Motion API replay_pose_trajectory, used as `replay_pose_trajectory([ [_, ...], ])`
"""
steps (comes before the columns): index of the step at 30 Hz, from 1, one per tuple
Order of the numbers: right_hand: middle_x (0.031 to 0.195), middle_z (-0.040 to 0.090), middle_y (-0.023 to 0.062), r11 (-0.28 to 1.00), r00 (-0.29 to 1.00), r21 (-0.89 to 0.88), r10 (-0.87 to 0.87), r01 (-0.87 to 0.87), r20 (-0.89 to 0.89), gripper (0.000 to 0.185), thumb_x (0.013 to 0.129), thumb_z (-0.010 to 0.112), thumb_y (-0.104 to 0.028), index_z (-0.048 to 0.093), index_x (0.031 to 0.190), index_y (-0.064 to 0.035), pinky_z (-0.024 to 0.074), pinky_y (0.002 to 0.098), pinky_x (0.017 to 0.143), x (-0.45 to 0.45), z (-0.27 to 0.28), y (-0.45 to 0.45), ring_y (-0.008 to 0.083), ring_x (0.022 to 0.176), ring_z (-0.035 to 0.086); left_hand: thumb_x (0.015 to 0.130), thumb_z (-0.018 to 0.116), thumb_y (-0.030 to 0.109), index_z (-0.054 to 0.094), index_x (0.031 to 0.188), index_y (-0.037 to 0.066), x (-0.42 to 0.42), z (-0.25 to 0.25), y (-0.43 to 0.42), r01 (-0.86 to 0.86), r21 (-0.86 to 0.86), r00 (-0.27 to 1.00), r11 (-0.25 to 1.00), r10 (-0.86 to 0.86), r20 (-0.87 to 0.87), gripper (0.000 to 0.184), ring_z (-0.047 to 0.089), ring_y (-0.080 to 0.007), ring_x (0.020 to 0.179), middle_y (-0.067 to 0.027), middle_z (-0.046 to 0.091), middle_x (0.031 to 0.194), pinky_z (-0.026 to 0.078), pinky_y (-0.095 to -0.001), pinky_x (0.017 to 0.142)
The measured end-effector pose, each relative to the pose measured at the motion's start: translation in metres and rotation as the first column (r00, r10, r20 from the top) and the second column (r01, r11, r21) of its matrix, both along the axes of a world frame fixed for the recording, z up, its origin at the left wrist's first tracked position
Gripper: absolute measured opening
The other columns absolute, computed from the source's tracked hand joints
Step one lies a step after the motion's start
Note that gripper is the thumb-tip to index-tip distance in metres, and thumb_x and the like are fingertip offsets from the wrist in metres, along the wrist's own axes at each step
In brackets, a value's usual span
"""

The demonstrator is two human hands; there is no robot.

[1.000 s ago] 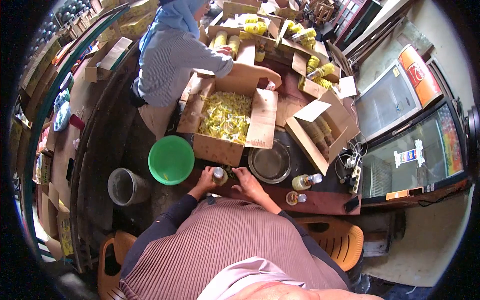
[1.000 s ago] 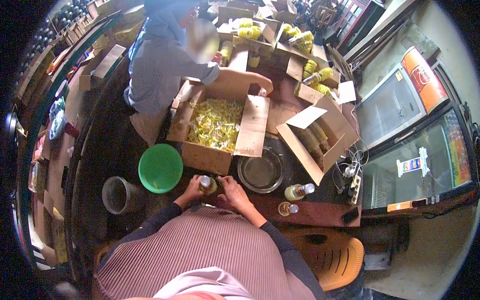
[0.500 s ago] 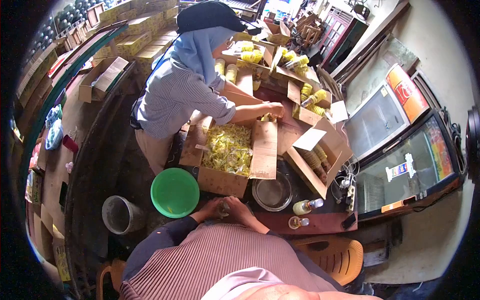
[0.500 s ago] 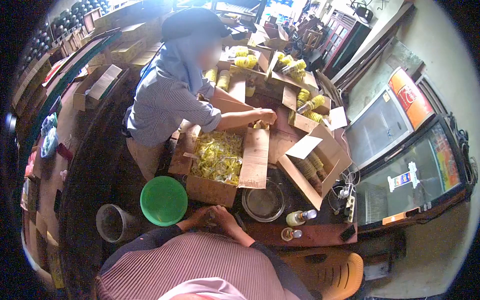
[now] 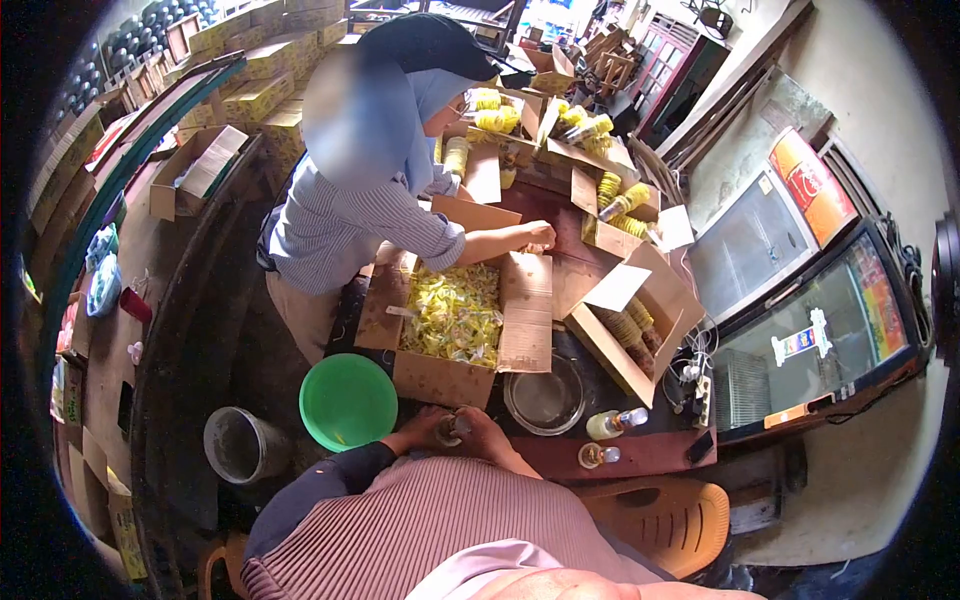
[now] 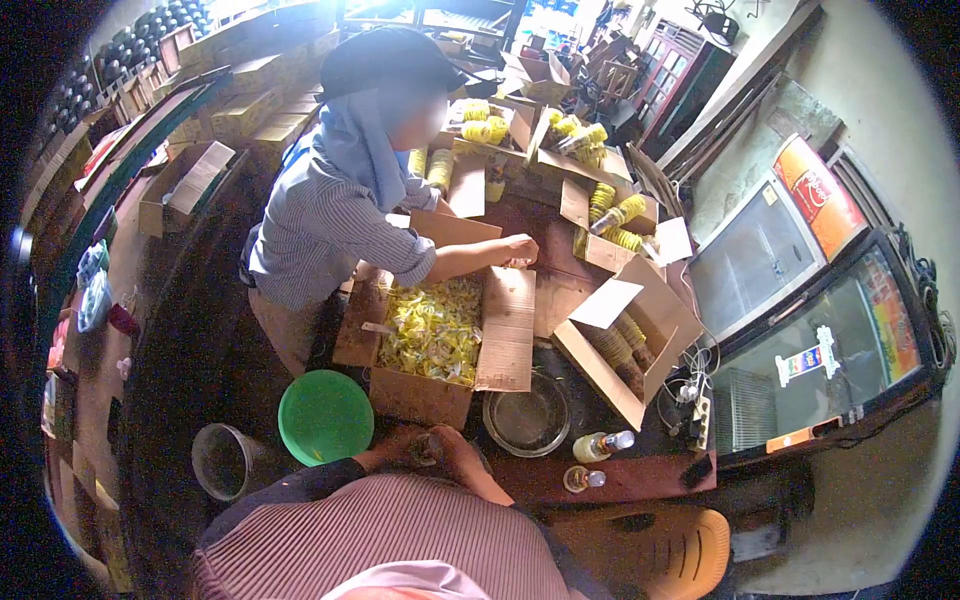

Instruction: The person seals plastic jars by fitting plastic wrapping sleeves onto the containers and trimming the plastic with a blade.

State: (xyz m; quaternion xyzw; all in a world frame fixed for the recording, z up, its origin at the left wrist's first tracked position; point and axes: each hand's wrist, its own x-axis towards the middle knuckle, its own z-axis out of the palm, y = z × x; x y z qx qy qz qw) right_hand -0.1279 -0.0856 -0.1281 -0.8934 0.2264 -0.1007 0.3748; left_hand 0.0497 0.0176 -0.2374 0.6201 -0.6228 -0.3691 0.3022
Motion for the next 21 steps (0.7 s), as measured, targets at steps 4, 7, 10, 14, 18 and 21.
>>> replay_pose_trajectory([
  [4,0.115,0.057,0.0165,0.998,0.994,0.064,-0.002,0.009,-0.108,0.043,0.08,0.068,-0.018,0.053,0.118,-0.0045,0.0472,0.04,0.089,0.006,0.021,-0.005,0.0336,0.11,0.056,0.064,0.078,0.046,0.051,0.124,0.011,0.007,0.037,-0.005,0.041,0.03,0.999,0.999,-0.041,0.017,0.075,0.045,-0.0315,0.12,-0.0137,0.053,0.124,0.034,-0.0445,0.098],
  [7,0.115,0.057,0.016,1.0,0.998,-0.007,-0.003,0.002,-0.068,0.043,0.081,0.068,-0.019,0.053,0.118,-0.0048,0.0477,0.0398,0.088,0.003,-0.008,-0.013,0.0337,0.108,0.057,0.064,0.078,0.047,0.054,0.122,0.011,0.011,0.002,-0.019,0.122,0.113,0.992,0.986,-0.121,-0.021,0.072,0.046,-0.0309,0.119,-0.0137,0.054,0.122,0.032,-0.046,0.099],
  [10,0.114,0.058,0.0155,1.0,1.0,0.021,-0.001,0.0,0.031,0.043,0.081,0.069,-0.019,0.054,0.118,-0.0048,0.0483,0.0397,0.087,0.001,-0.013,-0.019,0.0333,0.106,0.058,0.063,0.078,0.047,0.056,0.12,0.011,0.011,-0.015,-0.018,0.076,-0.012,0.997,0.997,-0.076,0.02,0.071,0.049,-0.032,0.116,-0.0144,0.057,0.118,0.032,-0.0464,0.099],
  [14,0.111,0.058,0.0159,0.996,0.999,0.087,0.01,-0.014,0.046,0.043,0.079,0.071,-0.018,0.054,0.116,-0.0053,0.049,0.0398,0.086,0.001,-0.007,-0.019,0.0344,0.105,0.058,0.064,0.079,0.046,0.054,0.122,0.012,0.006,0.005,-0.018,0.018,0.021,1.0,1.0,-0.018,-0.014,0.072,0.048,-0.0331,0.117,-0.0145,0.057,0.118,0.031,-0.0471,0.101],
  [18,0.109,0.059,0.0159,1.0,1.0,0.031,0.0,0.0,-0.001,0.044,0.078,0.071,-0.018,0.053,0.117,-0.0064,0.0491,0.0408,0.085,0.001,0.005,-0.015,0.0356,0.103,0.058,0.065,0.079,0.042,0.055,0.122,0.013,0.002,0.029,-0.004,-0.12,-0.049,0.993,0.992,0.12,-0.003,0.069,0.046,-0.0341,0.119,-0.0141,0.056,0.122,0.034,-0.046,0.1],
  [21,0.109,0.059,0.0155,0.998,0.998,0.035,-0.053,0.052,0.025,0.044,0.08,0.07,-0.021,0.052,0.118,-0.0068,0.0493,0.0411,0.083,0.008,0.05,-0.011,0.035,0.1,0.059,0.067,0.078,0.039,0.056,0.122,0.013,0.006,0.003,-0.008,-0.099,-0.068,0.994,0.993,0.095,-0.058,0.065,0.046,-0.0346,0.119,-0.0147,0.054,0.126,0.037,-0.045,0.098],
])
